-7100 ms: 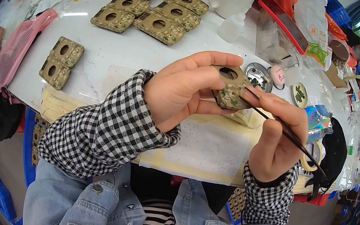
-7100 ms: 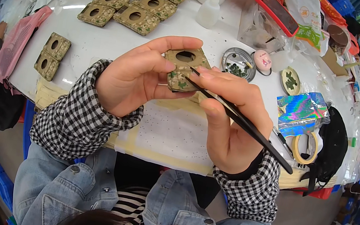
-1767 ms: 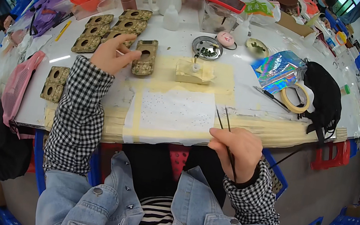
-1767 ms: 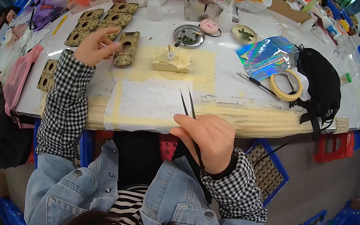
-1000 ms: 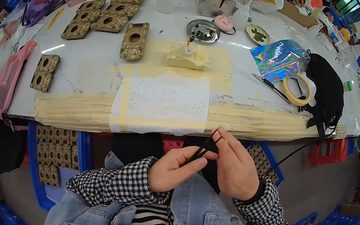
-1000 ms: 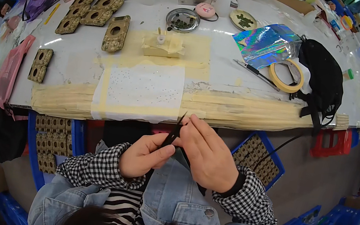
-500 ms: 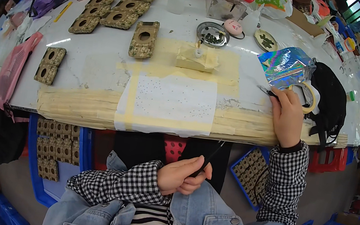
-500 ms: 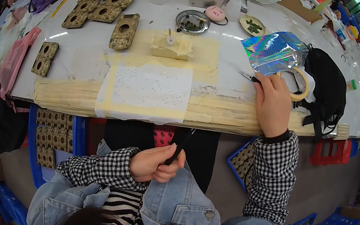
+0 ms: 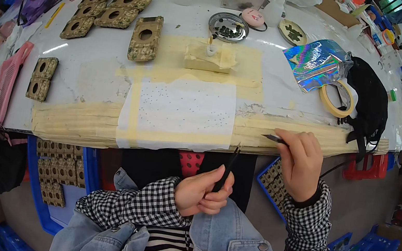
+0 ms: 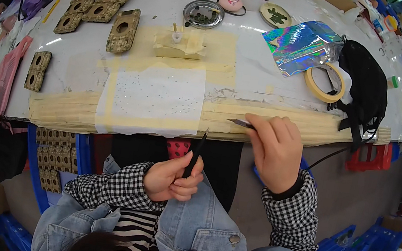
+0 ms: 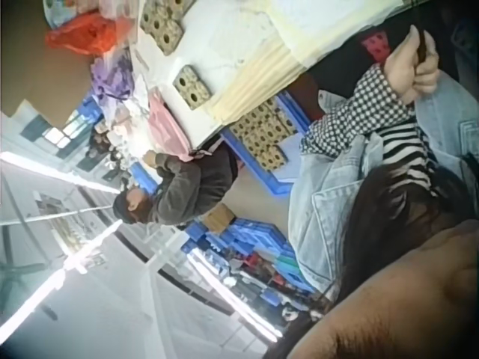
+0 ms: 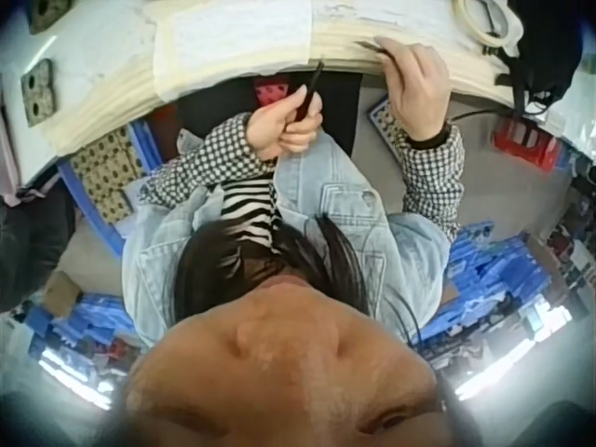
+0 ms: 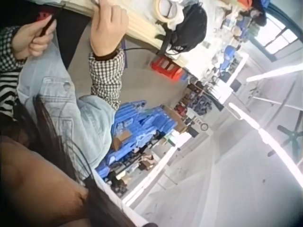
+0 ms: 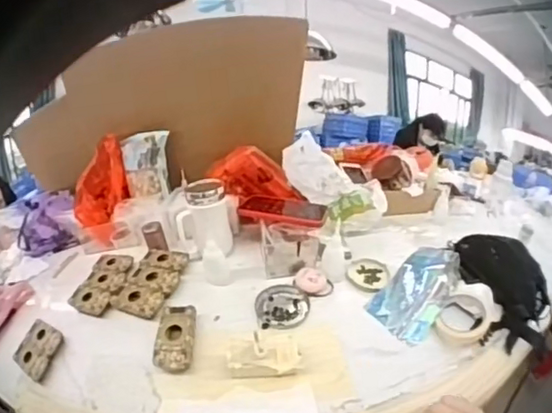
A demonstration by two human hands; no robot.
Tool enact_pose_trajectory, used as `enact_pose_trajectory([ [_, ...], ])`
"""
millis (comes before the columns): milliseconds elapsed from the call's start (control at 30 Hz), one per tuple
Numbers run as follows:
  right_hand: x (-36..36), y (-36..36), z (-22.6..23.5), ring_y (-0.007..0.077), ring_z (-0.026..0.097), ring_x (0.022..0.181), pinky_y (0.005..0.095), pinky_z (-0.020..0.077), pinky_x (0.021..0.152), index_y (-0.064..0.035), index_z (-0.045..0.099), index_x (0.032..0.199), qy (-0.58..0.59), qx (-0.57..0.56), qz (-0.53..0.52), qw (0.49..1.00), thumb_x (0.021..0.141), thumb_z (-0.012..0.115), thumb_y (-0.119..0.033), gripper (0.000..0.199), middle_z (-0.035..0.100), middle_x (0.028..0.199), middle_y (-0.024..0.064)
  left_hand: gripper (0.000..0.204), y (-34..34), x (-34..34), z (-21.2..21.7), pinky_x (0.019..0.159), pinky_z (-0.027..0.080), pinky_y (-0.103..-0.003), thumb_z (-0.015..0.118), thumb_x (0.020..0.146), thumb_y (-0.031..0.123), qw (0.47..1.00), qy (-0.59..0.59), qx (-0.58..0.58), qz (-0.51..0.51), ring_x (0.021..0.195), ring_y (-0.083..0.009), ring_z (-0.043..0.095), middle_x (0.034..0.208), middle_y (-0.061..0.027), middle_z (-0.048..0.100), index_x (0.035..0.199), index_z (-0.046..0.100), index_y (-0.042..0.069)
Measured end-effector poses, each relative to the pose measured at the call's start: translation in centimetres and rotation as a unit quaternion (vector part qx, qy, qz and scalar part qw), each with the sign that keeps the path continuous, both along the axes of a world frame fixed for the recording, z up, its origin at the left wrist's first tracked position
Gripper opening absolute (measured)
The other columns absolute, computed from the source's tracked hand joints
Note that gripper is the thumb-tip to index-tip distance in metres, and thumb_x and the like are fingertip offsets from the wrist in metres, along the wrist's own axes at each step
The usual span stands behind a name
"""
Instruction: Applying paint and fine details to small plastic toy tanks on a workbench.
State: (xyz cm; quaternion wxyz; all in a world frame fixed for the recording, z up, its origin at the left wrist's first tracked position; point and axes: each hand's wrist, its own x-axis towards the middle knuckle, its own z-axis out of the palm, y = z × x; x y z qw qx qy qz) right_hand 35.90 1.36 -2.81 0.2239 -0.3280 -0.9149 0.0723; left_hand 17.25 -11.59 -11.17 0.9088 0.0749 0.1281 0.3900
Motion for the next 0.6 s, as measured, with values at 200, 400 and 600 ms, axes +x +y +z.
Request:
enact_pose_trajectory([
  [200, -0.4, -2.5, -1.7, 0.018, 0.051, 0.069, 0.0302, 0.0453, 0.058, -0.02, 0.063, 0.12, -0.026, 0.02, 0.008, 0.999, 0.065, 0.063, 0.0, 0.058, 0.045, 0.078, 0.0037, 0.043, 0.1, 0.2, -0.1, 0.044, 0.021, -0.02, 0.016, 0.1, 0.047, 0.999, -0.047, -0.011, -0.002, 0.047, -0.0057, 0.021, 0.059, 0.0043, 0.029, 0.09, 0.041, 0.014],
  [400, -0.8, -2.5, -2.1, 0.0192, 0.051, 0.067, 0.031, 0.0456, 0.059, -0.0201, 0.062, 0.121, -0.025, 0.008, 0.049, 0.998, 0.067, 0.06, 0.0, 0.057, 0.046, 0.079, 0.0043, 0.042, 0.1, 0.2, 0.1, 0.044, 0.021, -0.02, 0.017, 0.1, 0.046, 0.999, -0.045, -0.024, 0.0, 0.047, -0.0057, 0.021, 0.058, 0.0045, 0.028, 0.089, 0.041, 0.014],
  [600, -1.1, -2.8, -1.8, 0.0193, 0.052, 0.066, 0.0312, 0.0456, 0.057, -0.02, 0.06, 0.122, -0.051, -0.028, 0.025, 0.998, 0.068, 0.06, 0.002, 0.058, 0.046, 0.078, 0.0048, 0.042, 0.1, 0.2, 0.2, 0.044, 0.021, -0.02, 0.017, 0.1, 0.046, 1.0, -0.014, -0.025, 0.007, 0.047, -0.0057, 0.021, 0.058, 0.0047, 0.028, 0.088, 0.041, 0.013],
])
